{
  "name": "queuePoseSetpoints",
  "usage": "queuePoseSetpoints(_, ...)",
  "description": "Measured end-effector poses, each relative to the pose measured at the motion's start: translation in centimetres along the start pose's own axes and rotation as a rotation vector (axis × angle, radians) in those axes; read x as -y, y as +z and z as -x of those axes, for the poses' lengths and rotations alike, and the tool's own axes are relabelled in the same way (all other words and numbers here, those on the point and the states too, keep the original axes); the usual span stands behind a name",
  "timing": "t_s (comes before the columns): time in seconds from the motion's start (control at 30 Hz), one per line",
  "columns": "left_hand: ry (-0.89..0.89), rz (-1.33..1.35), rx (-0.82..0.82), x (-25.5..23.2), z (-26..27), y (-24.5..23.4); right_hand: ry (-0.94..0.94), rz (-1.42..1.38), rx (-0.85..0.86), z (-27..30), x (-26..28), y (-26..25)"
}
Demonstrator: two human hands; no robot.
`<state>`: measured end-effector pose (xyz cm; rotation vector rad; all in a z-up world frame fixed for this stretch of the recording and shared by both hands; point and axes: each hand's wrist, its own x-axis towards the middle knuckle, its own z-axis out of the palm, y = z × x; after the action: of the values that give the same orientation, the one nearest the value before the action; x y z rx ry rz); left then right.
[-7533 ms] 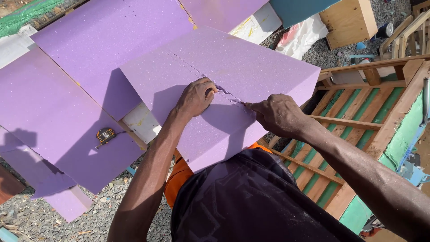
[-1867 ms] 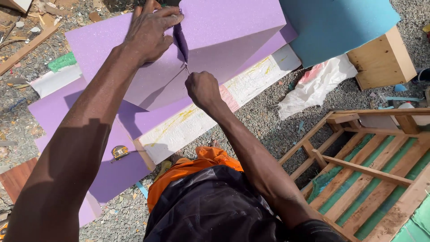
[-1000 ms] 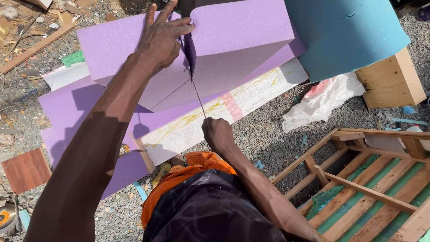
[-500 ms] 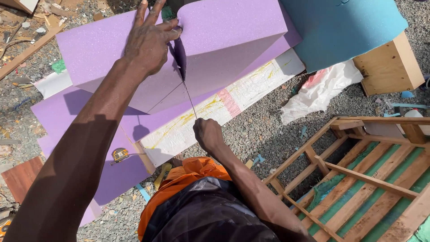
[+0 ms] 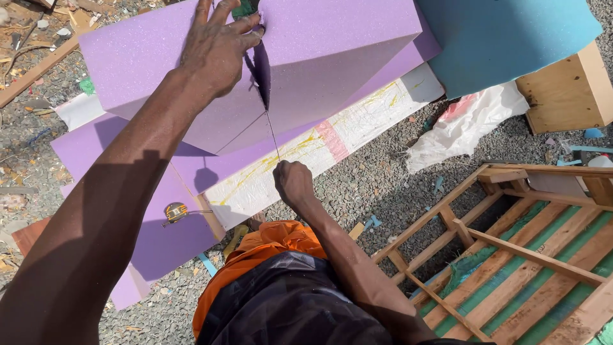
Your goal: Measuring foam with a tape measure, cutting it with a hacksaw blade, and applying glue to a surface.
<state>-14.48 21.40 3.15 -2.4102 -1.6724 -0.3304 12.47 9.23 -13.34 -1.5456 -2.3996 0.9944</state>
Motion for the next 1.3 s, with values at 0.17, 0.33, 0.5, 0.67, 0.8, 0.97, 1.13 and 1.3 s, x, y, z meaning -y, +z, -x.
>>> queuePoseSetpoints(0.17, 0.009, -0.013, -0.017, 0.7, -0.7, 0.7, 0.025, -0.042, 0.010, -1.8, 0.1, -0.8)
queuePoseSetpoints(0.33, 0.061, 0.024, -0.107, 1.6, -0.9, 2.5, -0.076, 0.224, -0.098, -13.2, 3.3, -1.7)
queuePoseSetpoints(0.5, 0.017, 0.016, -0.033, 1.8, -0.6, 1.4, -0.088, 0.157, -0.098, -7.4, -1.2, 2.1)
queuePoseSetpoints(0.67, -0.023, 0.050, -0.005, 1.8, -1.3, 0.7, 0.169, -0.045, 0.075, -1.9, -0.6, -0.5)
queuePoseSetpoints(0.8, -0.059, 0.008, 0.098, 1.1, -1.5, -1.0, -0.085, 0.253, -0.128, -11.0, 0.8, 0.7)
queuePoseSetpoints(0.97, -0.190, 0.169, 0.124, -0.4, -0.8, -3.6, -0.303, 0.231, -0.398, -14.9, -3.5, 6.0)
queuePoseSetpoints(1.13, -0.018, 0.158, -0.012, 1.0, -1.8, -1.6, -0.446, 0.352, -0.425, -1.9, -6.0, 4.7)
queuePoseSetpoints(1.3, 0.023, 0.270, -0.114, 4.0, -2.1, 5.8, 0.032, 0.302, 0.067, -6.6, -0.4, 0.6)
